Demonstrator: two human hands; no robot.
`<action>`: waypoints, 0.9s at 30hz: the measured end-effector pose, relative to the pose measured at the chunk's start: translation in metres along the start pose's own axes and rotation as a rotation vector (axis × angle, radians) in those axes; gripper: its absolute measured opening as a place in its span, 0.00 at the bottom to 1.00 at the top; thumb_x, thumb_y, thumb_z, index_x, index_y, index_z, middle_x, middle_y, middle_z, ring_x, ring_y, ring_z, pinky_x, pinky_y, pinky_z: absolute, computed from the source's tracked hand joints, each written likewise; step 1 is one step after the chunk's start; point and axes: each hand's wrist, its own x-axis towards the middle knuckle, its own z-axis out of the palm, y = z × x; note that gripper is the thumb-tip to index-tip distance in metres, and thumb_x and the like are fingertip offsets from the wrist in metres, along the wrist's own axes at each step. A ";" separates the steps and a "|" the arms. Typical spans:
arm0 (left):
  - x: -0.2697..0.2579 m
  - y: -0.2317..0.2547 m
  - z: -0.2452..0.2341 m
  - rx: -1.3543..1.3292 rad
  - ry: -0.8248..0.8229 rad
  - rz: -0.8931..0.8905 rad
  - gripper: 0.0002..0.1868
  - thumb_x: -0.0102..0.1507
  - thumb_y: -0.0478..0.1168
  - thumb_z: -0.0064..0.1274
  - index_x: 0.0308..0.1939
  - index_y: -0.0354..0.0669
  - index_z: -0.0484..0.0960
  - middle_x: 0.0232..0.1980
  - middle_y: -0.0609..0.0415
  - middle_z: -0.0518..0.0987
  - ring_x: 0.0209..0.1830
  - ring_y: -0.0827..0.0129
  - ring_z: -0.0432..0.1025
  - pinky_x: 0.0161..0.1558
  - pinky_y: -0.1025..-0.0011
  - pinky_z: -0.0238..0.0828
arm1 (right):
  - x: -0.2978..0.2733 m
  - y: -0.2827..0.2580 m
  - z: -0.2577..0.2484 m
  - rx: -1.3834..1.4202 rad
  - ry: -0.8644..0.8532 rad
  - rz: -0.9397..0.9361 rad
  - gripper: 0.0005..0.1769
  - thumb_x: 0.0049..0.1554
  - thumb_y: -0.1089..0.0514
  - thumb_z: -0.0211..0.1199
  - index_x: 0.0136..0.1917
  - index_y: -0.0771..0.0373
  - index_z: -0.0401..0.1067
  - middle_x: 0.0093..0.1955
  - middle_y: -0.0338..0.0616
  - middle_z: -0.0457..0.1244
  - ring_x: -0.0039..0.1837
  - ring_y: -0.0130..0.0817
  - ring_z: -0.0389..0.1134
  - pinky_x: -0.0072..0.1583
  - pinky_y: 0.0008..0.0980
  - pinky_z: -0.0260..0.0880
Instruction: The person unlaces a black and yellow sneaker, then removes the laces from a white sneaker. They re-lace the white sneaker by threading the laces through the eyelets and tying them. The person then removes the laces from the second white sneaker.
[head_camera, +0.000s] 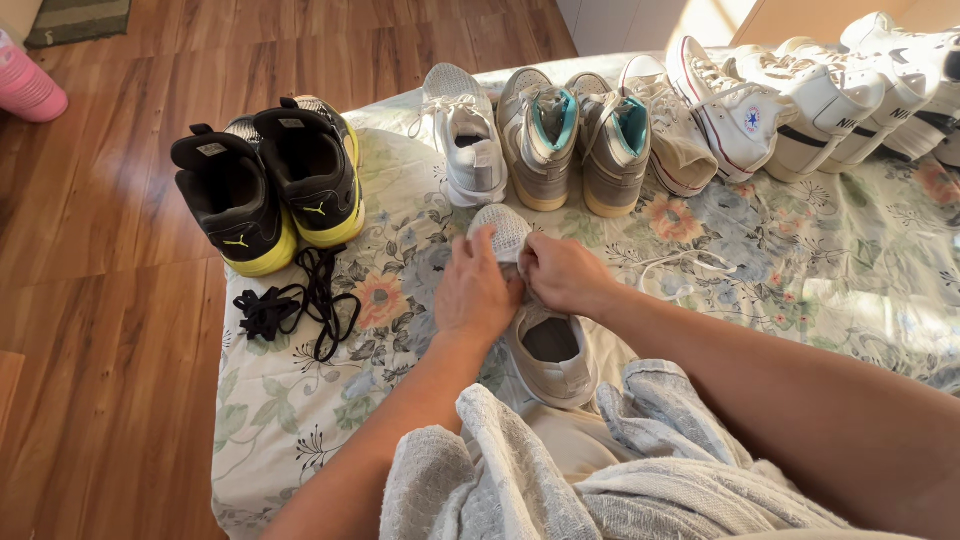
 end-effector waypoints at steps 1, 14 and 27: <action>-0.001 -0.001 0.001 0.043 0.021 0.102 0.34 0.57 0.44 0.56 0.68 0.51 0.70 0.68 0.40 0.68 0.67 0.45 0.63 0.59 0.50 0.66 | 0.001 0.002 0.001 0.009 0.002 -0.014 0.17 0.59 0.47 0.56 0.52 0.61 0.74 0.49 0.58 0.70 0.53 0.59 0.70 0.55 0.51 0.68; 0.011 -0.006 0.013 0.015 -0.086 0.193 0.26 0.56 0.52 0.62 0.59 0.65 0.81 0.79 0.57 0.59 0.81 0.58 0.47 0.75 0.55 0.46 | 0.001 0.032 0.023 1.222 -0.039 0.301 0.10 0.59 0.56 0.63 0.41 0.65 0.73 0.35 0.38 0.64 0.34 0.27 0.63 0.37 0.31 0.65; 0.009 0.000 0.016 -0.041 0.062 0.245 0.20 0.59 0.41 0.56 0.55 0.52 0.85 0.70 0.49 0.71 0.73 0.54 0.61 0.71 0.60 0.59 | 0.001 0.023 0.018 0.492 0.149 0.207 0.17 0.62 0.49 0.60 0.47 0.66 0.77 0.40 0.49 0.70 0.43 0.39 0.70 0.48 0.42 0.70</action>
